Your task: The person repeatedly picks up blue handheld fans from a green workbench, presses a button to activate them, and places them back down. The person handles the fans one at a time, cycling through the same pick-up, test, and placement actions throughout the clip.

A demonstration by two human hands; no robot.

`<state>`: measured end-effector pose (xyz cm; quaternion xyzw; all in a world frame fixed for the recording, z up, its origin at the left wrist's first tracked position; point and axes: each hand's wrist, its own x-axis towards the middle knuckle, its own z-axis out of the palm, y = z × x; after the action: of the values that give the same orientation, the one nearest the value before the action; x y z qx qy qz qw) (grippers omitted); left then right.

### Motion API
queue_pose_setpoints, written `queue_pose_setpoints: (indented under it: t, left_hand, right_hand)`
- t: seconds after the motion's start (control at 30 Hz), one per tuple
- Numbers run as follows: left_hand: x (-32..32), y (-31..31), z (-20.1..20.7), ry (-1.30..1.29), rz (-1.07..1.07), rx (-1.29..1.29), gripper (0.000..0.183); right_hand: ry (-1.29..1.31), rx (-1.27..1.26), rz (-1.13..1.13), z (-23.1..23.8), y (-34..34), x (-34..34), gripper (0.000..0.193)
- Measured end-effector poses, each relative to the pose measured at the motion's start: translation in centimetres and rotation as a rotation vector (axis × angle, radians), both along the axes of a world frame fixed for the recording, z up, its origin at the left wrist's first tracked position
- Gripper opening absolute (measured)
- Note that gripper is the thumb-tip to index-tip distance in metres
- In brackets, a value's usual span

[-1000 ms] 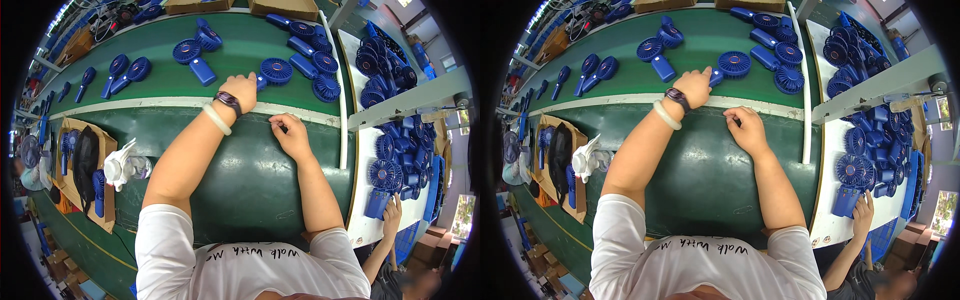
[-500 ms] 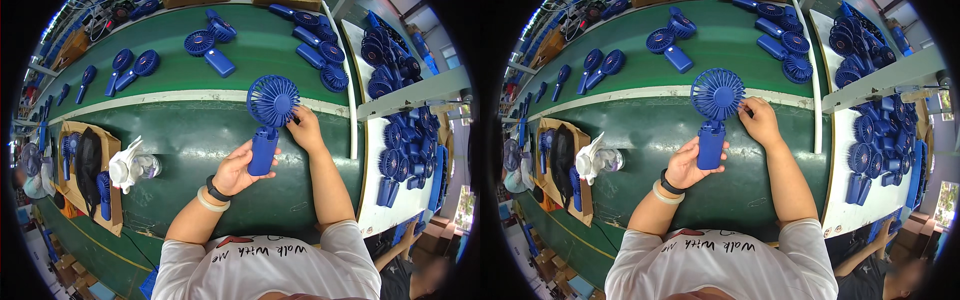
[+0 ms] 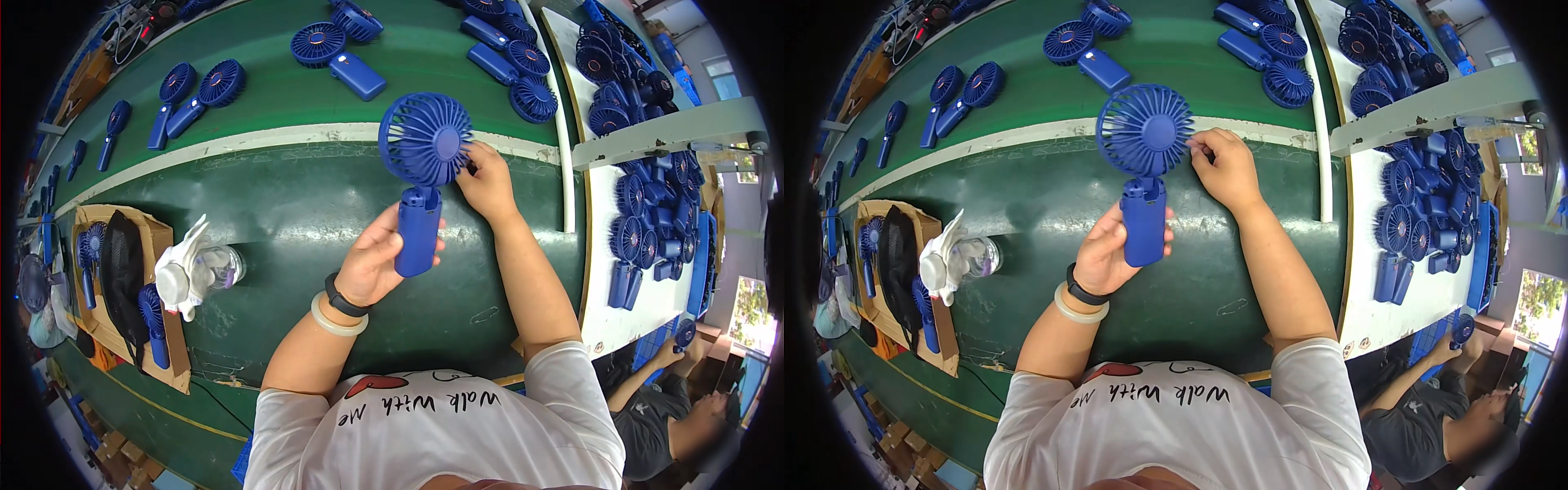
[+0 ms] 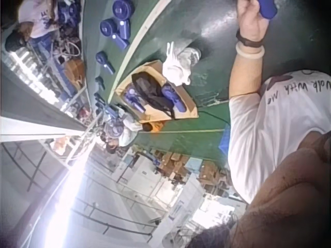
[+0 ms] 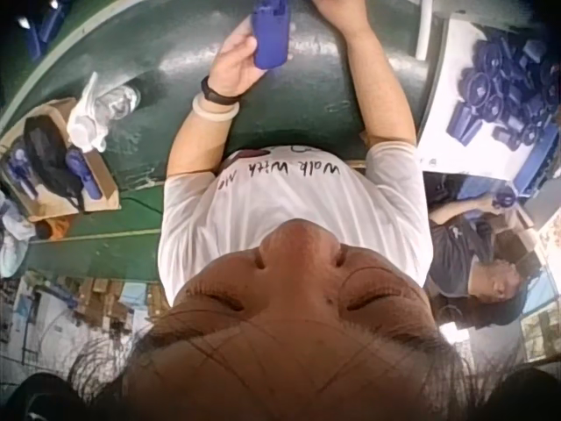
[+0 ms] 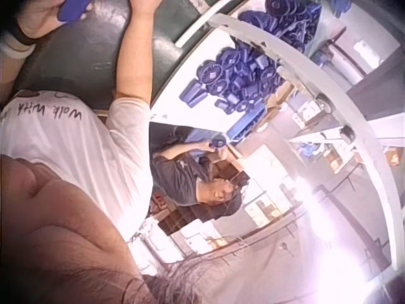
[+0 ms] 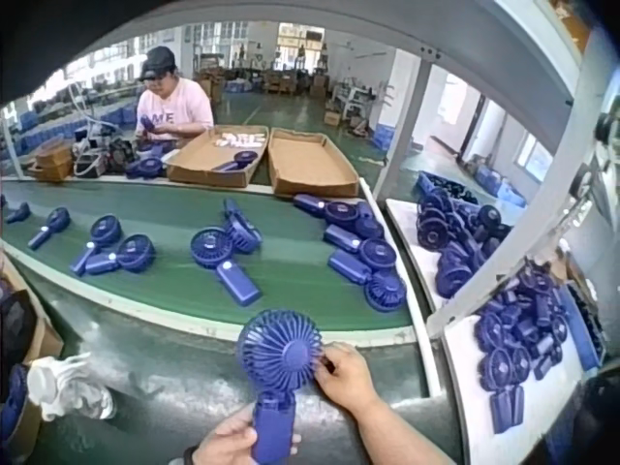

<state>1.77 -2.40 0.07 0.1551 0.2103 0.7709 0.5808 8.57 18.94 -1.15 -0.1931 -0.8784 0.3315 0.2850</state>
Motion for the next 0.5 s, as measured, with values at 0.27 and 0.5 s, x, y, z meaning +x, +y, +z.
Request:
queue_pose_setpoints:
  t: [0.27, 0.5]
  left_hand:
    - [0.9, 0.8, -1.2, 0.475, 0.251, -0.286, 0.055]
    - [0.0, 0.7, -0.8, 0.225, 0.21, -0.212, 0.042]
  right_hand:
    - [-0.018, -0.012, -0.016, -0.2, -0.1, -0.1, 0.012]
    - [-0.006, -0.048, -0.021, -0.6, 0.1, 0.1, 0.012]
